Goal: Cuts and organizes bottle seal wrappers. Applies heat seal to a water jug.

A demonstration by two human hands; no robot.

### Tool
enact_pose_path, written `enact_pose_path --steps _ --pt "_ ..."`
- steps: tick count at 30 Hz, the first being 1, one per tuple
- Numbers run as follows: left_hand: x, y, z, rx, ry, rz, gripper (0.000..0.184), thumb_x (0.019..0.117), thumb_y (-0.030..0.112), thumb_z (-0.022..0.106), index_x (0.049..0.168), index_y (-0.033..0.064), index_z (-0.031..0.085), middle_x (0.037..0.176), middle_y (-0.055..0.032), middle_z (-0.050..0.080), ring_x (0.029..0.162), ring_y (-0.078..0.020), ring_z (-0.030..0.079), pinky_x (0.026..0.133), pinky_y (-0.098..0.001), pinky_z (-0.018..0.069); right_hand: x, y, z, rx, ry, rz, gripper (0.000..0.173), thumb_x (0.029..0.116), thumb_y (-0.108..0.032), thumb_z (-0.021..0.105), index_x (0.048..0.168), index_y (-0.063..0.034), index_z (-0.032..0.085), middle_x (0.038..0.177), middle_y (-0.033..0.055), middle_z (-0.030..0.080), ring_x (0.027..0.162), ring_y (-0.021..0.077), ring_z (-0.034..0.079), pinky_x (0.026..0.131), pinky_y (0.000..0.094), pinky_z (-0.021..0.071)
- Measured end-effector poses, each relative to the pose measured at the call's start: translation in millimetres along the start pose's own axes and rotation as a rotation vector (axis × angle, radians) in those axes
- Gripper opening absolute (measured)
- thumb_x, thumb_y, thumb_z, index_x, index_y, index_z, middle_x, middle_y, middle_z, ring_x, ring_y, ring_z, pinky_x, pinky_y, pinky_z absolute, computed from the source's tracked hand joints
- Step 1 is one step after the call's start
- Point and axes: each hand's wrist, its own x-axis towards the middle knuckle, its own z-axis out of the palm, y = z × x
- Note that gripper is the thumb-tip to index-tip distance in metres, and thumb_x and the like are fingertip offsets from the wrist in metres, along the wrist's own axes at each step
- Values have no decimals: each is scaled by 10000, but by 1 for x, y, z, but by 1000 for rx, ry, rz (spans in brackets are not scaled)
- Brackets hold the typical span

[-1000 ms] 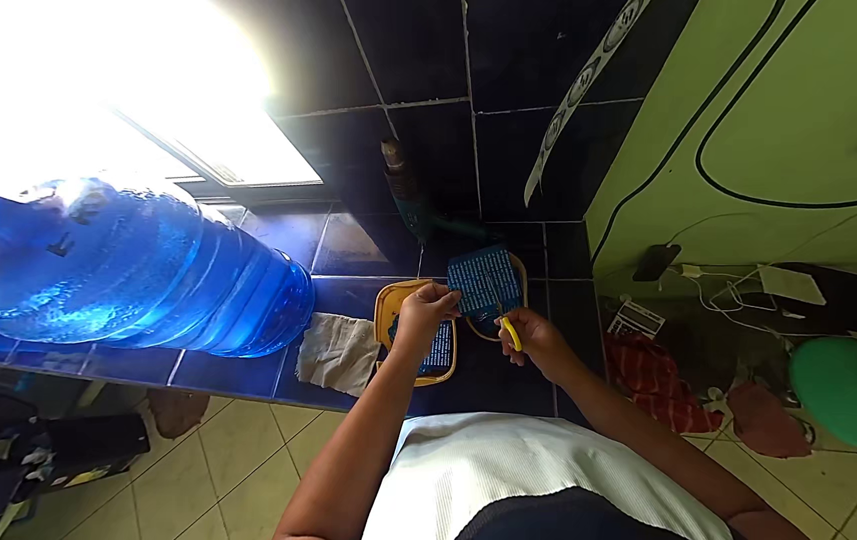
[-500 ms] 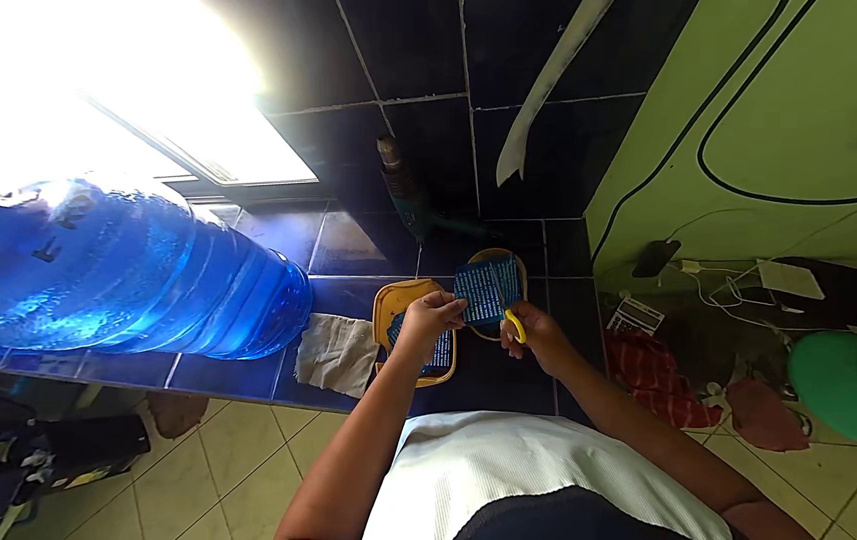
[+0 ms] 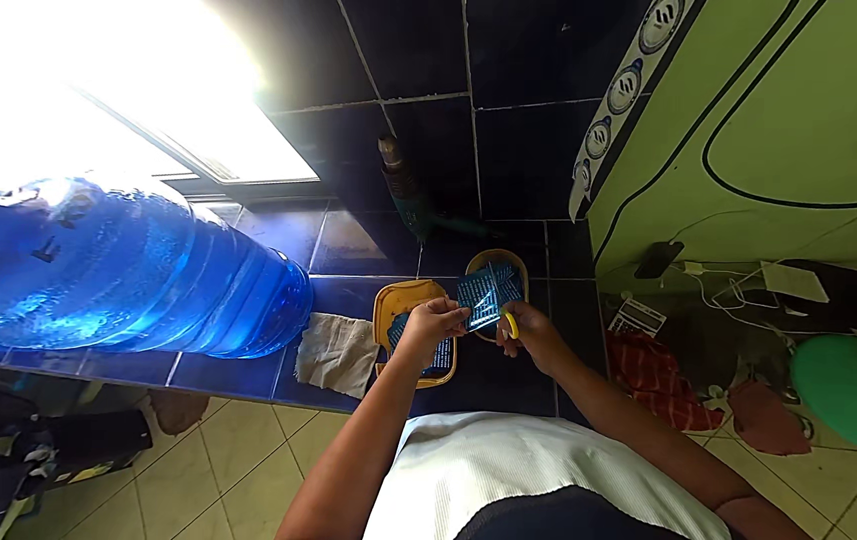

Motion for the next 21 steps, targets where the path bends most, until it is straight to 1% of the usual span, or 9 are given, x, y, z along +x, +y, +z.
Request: enact_pose_path --steps 4,7,10,12,13,14,16,19,21 --pt "1 -4 -1 55 -17 -13 71 974 41 672 951 -8 627 757 -34 684 656 -100 674 688 -253 593 9 3 -2 -39 2 21 103 1020 -93 576 1082 -11 571 735 4 648 576 74 612 542 210 527" --pt "9 -13 -8 80 53 -39 119 972 75 689 1017 -25 642 800 -56 697 655 -103 676 675 -258 593 15 9 -3 -123 32 103 131 1023 -81 579 1110 17 571 743 21 647 543 72 583 510 214 502" --pt "8 -18 -26 175 169 -6 157 974 110 698 1043 -29 669 842 -67 715 645 -94 677 660 -253 591 22 11 -7 -328 58 209 290 1020 -175 642 1208 29 558 783 54 657 539 85 575 509 235 497" --pt "2 -20 -46 207 241 22 174 998 140 670 1048 -25 652 866 -74 699 655 -98 666 663 -266 585 27 -1 -14 -708 47 245 454 1011 -249 660 1377 -22 519 932 121 697 687 179 654 633 345 553" --pt "-1 -22 -57 200 272 26 181 1009 151 654 1056 -23 633 872 -75 680 661 -101 651 667 -274 575 31 -10 -15 -924 38 267 501 1005 -267 652 1444 -77 503 1018 157 709 824 263 693 753 445 571" --pt "-4 -24 -67 176 300 26 182 1016 152 643 1062 -21 612 864 -74 664 657 -103 645 664 -274 573 36 -18 -13 -1122 24 275 512 1001 -258 630 1479 -129 501 1090 190 710 962 345 697 862 538 547" --pt "-12 -28 -83 61 330 17 176 1013 109 635 1096 -24 555 843 -79 658 641 -113 661 643 -270 587 48 -29 -5 -1436 -48 248 464 1015 -207 573 1477 -178 535 1178 222 707 1112 432 670 938 630 498" --pt "-28 -31 -93 -135 338 38 277 988 16 623 1219 -10 473 869 -94 657 647 -138 672 635 -287 598 68 -27 10 -1690 -186 218 361 1040 -81 486 1375 -62 618 1294 275 642 1203 489 610 961 676 476" --pt "-37 -31 -97 -213 312 83 424 982 -9 610 1375 0 454 960 -128 676 709 -161 679 671 -315 596 77 -28 19 -1741 -257 234 341 1029 -17 461 1321 19 633 1393 306 556 1242 510 569 985 679 467"
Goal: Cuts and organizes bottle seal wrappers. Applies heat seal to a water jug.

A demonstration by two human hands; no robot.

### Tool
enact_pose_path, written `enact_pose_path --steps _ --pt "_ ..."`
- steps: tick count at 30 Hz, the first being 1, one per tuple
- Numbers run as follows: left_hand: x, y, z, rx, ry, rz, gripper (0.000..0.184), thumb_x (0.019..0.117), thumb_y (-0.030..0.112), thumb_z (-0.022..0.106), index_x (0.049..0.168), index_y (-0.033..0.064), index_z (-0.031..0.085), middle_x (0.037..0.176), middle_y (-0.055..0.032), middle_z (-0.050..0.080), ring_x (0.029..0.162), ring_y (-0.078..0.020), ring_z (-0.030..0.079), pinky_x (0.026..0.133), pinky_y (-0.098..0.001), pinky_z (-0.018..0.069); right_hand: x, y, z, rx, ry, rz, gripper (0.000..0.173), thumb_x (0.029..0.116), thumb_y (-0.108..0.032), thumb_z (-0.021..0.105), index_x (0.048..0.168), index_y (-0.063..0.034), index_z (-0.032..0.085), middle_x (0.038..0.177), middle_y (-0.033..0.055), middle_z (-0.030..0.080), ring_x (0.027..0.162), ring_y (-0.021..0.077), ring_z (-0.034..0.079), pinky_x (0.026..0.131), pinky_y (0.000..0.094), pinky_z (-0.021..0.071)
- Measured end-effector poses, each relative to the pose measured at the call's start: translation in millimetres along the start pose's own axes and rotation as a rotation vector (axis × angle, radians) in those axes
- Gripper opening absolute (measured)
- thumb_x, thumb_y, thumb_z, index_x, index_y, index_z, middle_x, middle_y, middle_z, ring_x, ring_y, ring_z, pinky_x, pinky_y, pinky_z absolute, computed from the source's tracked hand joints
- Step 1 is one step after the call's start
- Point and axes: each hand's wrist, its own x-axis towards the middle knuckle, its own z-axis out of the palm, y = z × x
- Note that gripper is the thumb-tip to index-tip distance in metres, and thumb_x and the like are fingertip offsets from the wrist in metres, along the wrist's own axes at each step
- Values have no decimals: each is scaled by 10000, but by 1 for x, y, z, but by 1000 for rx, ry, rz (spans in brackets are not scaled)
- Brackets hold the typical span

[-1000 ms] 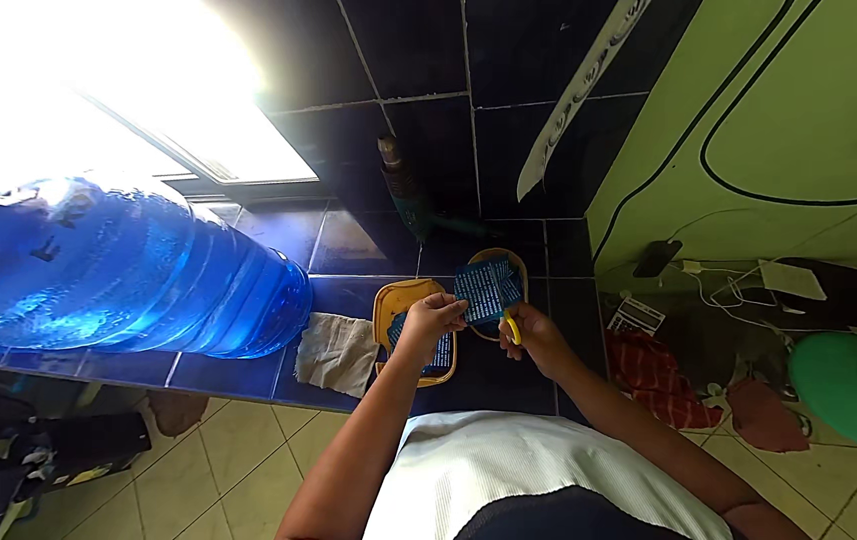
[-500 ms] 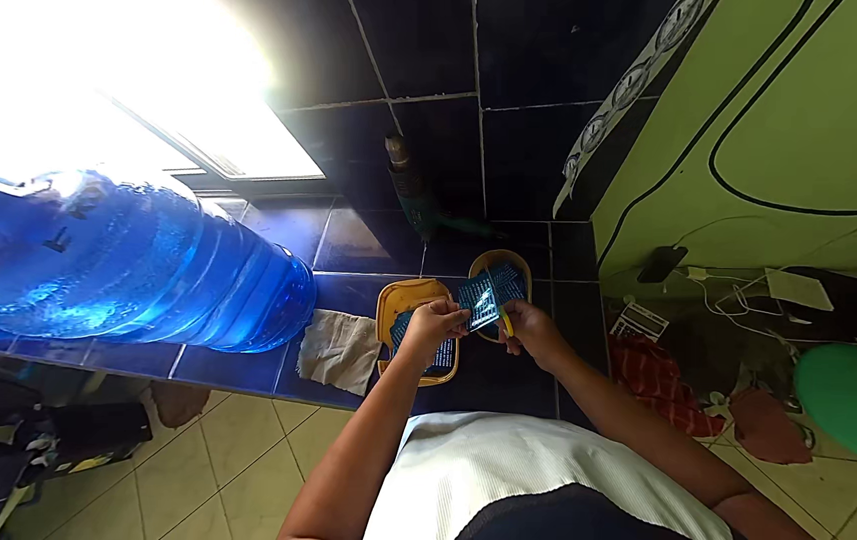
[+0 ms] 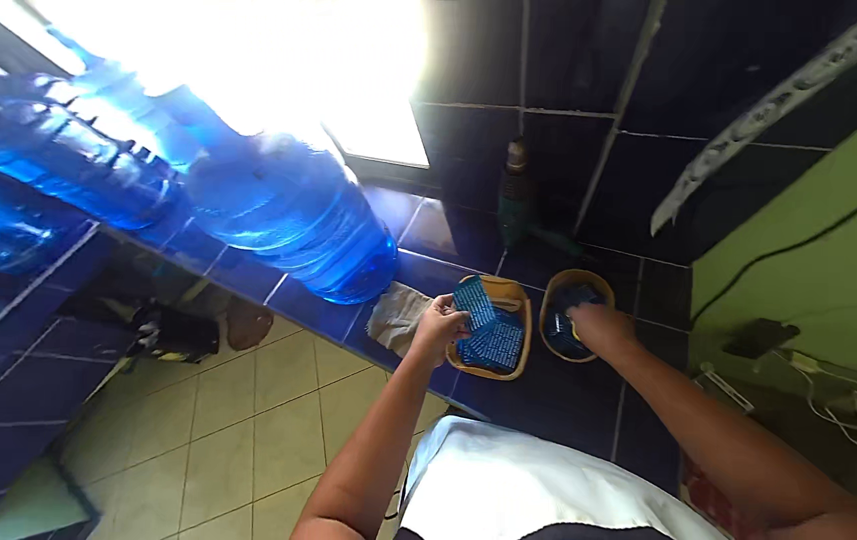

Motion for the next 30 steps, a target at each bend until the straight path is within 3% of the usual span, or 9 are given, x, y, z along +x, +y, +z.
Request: enact_pose_path --steps 5,10,13,15,17,21,23,26,30 --pt "-16 1 -35 -111 -91 57 258 1012 -5 556 1269 -16 544 994 -114 694 795 -175 704 741 -341 611 16 -4 0 -21 -77 49 355 978 -80 608 1314 30 638 1444 312 506 1279 504 544 1025 682 448" --pt "-24 -3 -109 -97 -110 105 224 1007 6 561 1230 -17 565 1018 -118 701 837 -194 716 750 -359 622 -14 -14 5 365 239 169 335 1036 -158 545 1299 33 626 1309 294 618 1233 475 589 1034 673 438" --pt "-34 -7 -151 12 -82 102 290 954 27 665 1228 -30 592 1039 -140 699 830 -203 711 731 -383 622 -51 -97 11 739 448 -28 319 1044 -223 558 1192 43 651 1016 221 685 885 318 672 822 530 549" --pt "-50 -1 -176 115 -126 132 344 938 33 693 1255 -51 592 1077 -173 696 855 -210 711 746 -391 619 -57 -183 27 993 311 -272 401 976 -242 625 1272 28 610 953 128 677 741 184 648 688 393 575" --pt "-61 5 -201 250 -227 194 331 963 47 670 1261 -72 590 1115 -206 680 907 -231 696 809 -412 599 -51 -257 46 1087 207 -375 517 848 -246 729 1288 -4 602 1008 85 691 802 145 678 733 359 599" --pt "-61 3 -251 295 -291 261 409 981 114 673 1321 -82 561 1159 -234 677 948 -274 705 876 -448 587 -43 -346 47 1122 309 -366 142 906 -4 689 1028 68 680 897 53 715 822 23 670 816 257 577" --pt "-61 3 -276 368 -280 237 373 1016 175 641 1267 -98 604 1113 -233 699 926 -275 714 894 -451 579 -40 -366 43 993 278 -407 143 932 -26 680 1037 63 720 972 99 740 913 61 686 894 291 563" --pt "-60 1 -304 505 -192 258 303 1033 202 609 1056 -91 678 949 -196 721 847 -248 712 853 -442 568 -23 -386 45 761 292 -525 149 925 -50 704 977 74 766 1142 250 662 1125 353 603 998 536 479" --pt "-62 -4 -325 495 -32 271 290 990 231 673 994 -58 698 890 -156 724 801 -214 704 817 -422 573 -24 -417 48 679 468 -496 308 912 -81 744 1165 84 687 994 262 700 894 376 686 838 562 555"
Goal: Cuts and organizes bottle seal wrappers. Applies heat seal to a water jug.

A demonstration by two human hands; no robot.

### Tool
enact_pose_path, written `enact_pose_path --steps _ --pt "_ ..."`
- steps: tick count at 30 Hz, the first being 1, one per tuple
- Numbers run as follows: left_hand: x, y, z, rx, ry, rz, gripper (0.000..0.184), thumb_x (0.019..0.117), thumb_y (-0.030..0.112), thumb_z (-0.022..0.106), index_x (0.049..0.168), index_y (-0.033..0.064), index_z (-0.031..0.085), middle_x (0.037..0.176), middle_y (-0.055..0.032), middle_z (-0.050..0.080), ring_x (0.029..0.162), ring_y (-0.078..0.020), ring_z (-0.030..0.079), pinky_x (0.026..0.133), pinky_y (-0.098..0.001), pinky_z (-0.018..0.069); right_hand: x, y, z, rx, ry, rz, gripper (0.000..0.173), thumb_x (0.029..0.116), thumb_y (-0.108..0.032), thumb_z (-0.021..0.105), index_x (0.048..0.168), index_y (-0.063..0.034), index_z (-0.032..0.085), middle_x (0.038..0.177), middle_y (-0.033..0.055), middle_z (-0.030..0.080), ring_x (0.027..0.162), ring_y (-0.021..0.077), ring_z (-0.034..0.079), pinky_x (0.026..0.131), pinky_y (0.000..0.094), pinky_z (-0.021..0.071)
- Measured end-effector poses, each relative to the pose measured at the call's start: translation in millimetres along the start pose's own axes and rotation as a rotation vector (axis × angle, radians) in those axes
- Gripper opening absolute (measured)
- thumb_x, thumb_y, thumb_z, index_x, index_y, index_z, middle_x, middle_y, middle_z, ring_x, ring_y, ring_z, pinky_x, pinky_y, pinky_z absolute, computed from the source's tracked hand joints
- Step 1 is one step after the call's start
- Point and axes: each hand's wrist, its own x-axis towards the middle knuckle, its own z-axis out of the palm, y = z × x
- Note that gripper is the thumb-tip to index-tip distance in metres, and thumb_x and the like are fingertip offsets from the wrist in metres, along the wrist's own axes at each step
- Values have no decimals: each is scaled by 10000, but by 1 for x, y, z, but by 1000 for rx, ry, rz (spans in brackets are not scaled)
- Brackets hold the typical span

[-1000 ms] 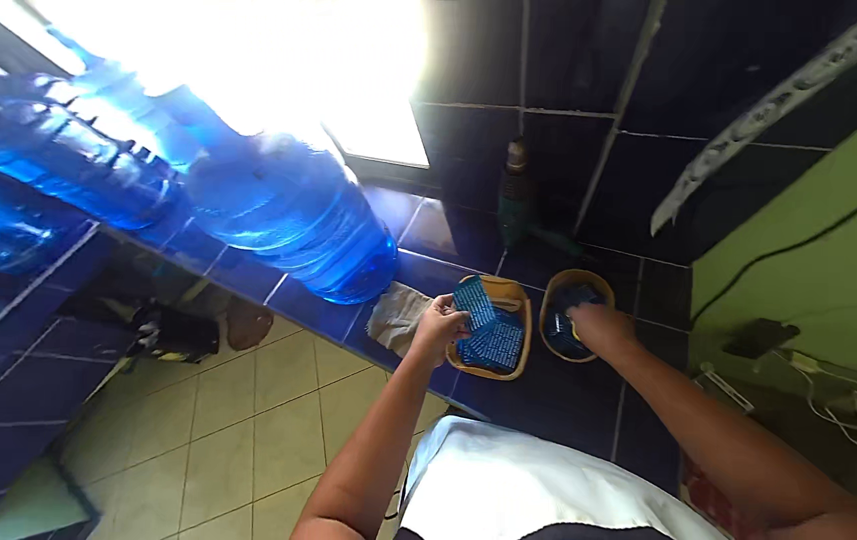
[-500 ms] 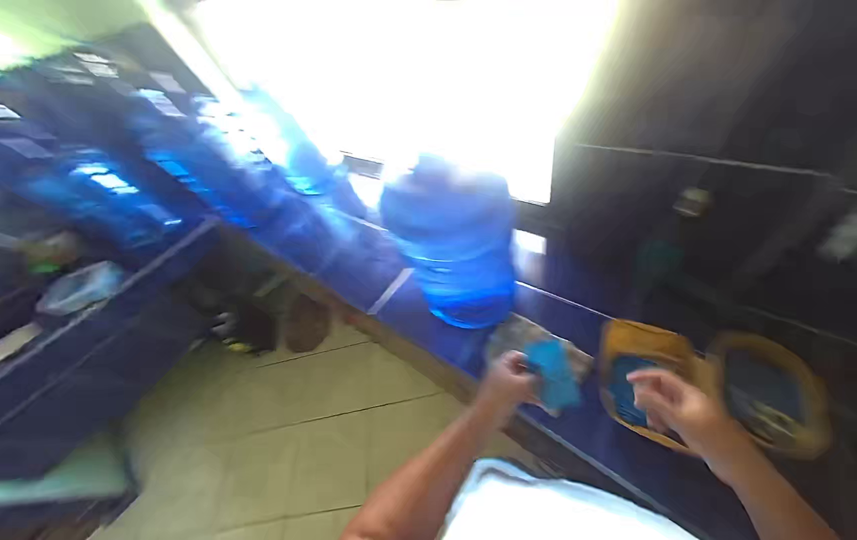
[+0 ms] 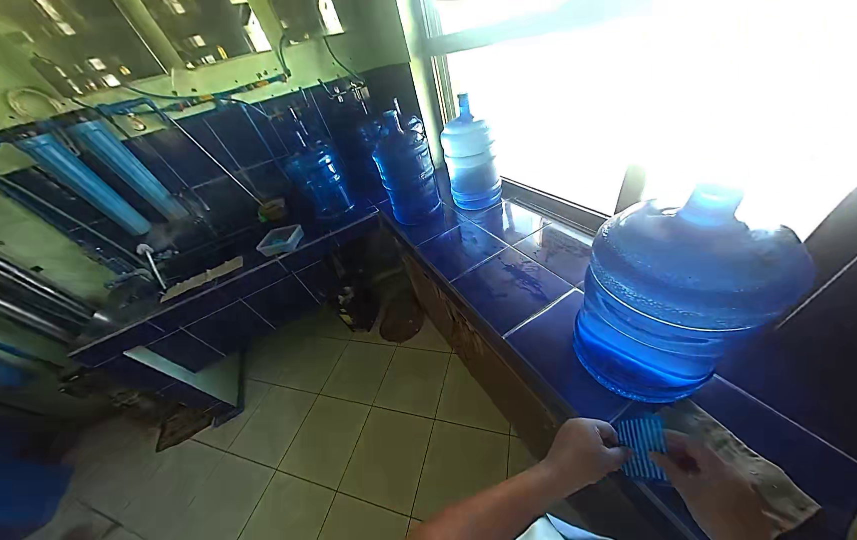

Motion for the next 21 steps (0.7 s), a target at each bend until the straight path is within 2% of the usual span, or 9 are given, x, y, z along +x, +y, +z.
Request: enact_pose_path --steps 2,4,8,9,11,15,17,20,21 --pt "-1 -4 -7 29 31 2 288 980 235 680 967 -53 687 877 -156 704 806 -226 682 809 -437 553 3 -4 7 -2 30 -21 298 882 -64 769 1117 84 659 923 241 705 841 360 704 796 556 575" --pt "1 -6 -16 64 61 4 273 959 234 705 959 -39 694 890 -150 697 832 -231 667 819 -454 537 11 -11 6 -14 -43 -2 217 892 -87 774 1028 65 699 922 228 717 854 360 707 819 569 566" --pt "0 5 -24 234 70 40 249 941 232 713 975 -14 716 944 -153 716 904 -254 692 876 -470 547 19 -18 -8 -13 -169 42 207 918 -133 755 1000 53 716 1118 231 673 1001 329 663 915 491 548" --pt "2 9 -23 267 52 37 257 942 244 711 988 -9 721 962 -154 718 930 -261 694 896 -474 545 19 -15 -12 -8 -152 45 210 909 -137 764 994 50 723 1149 231 665 1025 313 658 926 456 548" --pt "9 19 -20 275 10 25 276 944 260 720 1013 -7 719 980 -150 711 938 -251 688 903 -459 544 19 -6 -16 11 -63 0 196 900 -134 764 973 44 733 1109 218 686 975 268 675 889 392 566" --pt "32 33 -7 228 -31 4 289 921 268 759 999 -2 691 913 -106 692 832 -179 658 814 -400 544 18 23 -22 89 119 -198 126 881 -96 736 913 26 730 974 169 710 871 208 690 807 322 589" --pt "45 38 2 252 -56 41 290 919 266 763 1009 -2 699 935 -117 703 866 -199 676 838 -420 555 16 26 -35 194 52 -142 158 889 -83 712 962 58 709 978 172 712 892 200 693 830 330 585" --pt "66 49 15 448 -150 179 305 937 295 743 998 -4 733 979 -157 720 988 -307 684 945 -534 520 17 40 -59 569 -184 169 320 927 -59 680 1228 39 631 1127 125 707 1022 126 687 939 321 570" --pt "73 53 19 520 -185 241 296 940 293 735 968 -2 743 960 -162 727 991 -330 682 962 -567 495 17 48 -66 689 -239 223 348 938 -42 662 1273 39 617 1158 118 701 1039 110 677 958 317 557"
